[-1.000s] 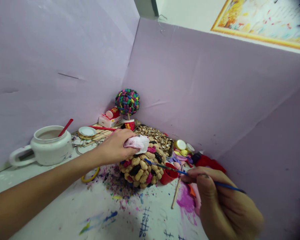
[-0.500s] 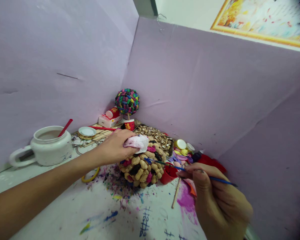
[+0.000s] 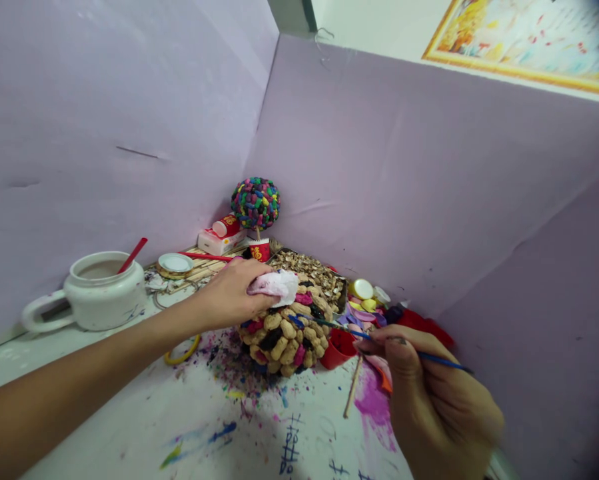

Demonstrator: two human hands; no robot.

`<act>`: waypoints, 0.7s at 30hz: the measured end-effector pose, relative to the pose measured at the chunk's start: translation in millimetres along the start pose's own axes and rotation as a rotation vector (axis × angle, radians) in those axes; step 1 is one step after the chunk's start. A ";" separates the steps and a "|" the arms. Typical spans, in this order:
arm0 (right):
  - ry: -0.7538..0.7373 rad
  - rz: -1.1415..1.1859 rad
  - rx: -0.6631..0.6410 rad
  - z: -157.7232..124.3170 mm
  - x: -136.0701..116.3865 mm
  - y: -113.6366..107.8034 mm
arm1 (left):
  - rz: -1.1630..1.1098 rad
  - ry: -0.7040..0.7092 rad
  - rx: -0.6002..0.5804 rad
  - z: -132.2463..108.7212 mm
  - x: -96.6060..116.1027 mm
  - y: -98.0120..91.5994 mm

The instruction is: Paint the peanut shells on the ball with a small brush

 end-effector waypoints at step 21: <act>-0.138 -0.007 -0.067 2.0 -5.3 2.9 | 0.025 -0.002 0.008 -1.0 2.1 -0.7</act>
Point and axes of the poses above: each hand's wrist, its own z-axis towards the middle knuckle, its own y-axis out of the palm, x = y × z, the point moved 9 cm from there along z, towards the middle knuckle, and after that the axes turned 8 degrees about -y, right-handed, at the moved point
